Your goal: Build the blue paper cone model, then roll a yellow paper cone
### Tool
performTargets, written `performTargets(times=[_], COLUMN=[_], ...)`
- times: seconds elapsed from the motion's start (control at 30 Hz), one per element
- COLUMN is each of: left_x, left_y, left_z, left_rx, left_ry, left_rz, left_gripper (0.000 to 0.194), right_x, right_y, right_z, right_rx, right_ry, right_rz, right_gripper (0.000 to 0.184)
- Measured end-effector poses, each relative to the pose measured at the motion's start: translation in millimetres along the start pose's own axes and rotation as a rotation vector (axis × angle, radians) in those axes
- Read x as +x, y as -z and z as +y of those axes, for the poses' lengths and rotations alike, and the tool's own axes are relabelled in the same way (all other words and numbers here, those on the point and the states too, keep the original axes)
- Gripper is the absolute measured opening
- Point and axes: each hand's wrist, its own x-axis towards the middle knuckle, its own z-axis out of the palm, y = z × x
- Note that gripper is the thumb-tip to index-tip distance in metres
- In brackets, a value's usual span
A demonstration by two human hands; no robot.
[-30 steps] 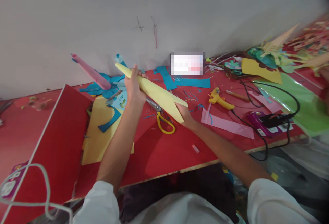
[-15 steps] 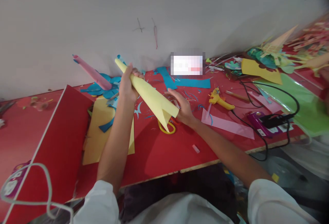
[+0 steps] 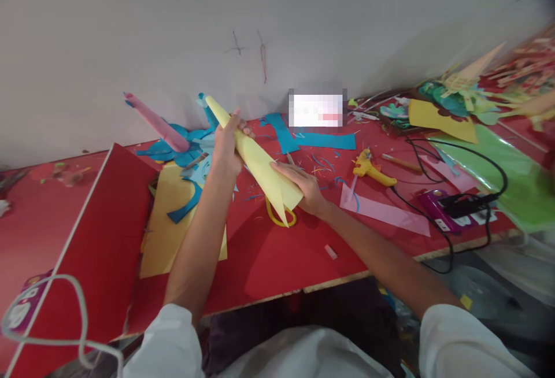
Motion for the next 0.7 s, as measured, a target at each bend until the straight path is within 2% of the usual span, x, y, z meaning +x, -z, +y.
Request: performTargets(times=[0.17,0.37,0.53,0.6,0.7], left_x=[-1.0,1.5,5.8,8.2,12.4], left_y=[-2.7,1.3,7.4,10.7,15.8], left_z=[1.8,1.4,-0.7,0.0,2.2], left_rx=[-0.028,-0.023,-0.018,-0.027,-0.029], left_ry=[-0.005,-0.027,-0.061,-0.079,-0.114], left_rz=[0.054,0.047,0.038,0.03,0.055], left_gripper=[0.04,0.04,0.041,0.041,0.038], right_x=[-0.7,0.0,1.3,2.6,5.7], right_y=[-1.7,-6.4,-3.4,-3.4,-5.8], right_z=[4.4,7.7,1.9,1.1,1.8], right_rx=[0.028,0.1,0.179,0.218,0.232], right_ry=[-0.067,-0.153,-0.144,-0.175,-0.269], right_rz=[0.025,0.094,0.144,0.204,0.382], right_gripper=[0.054,0.052,0.056,0.052,0.039])
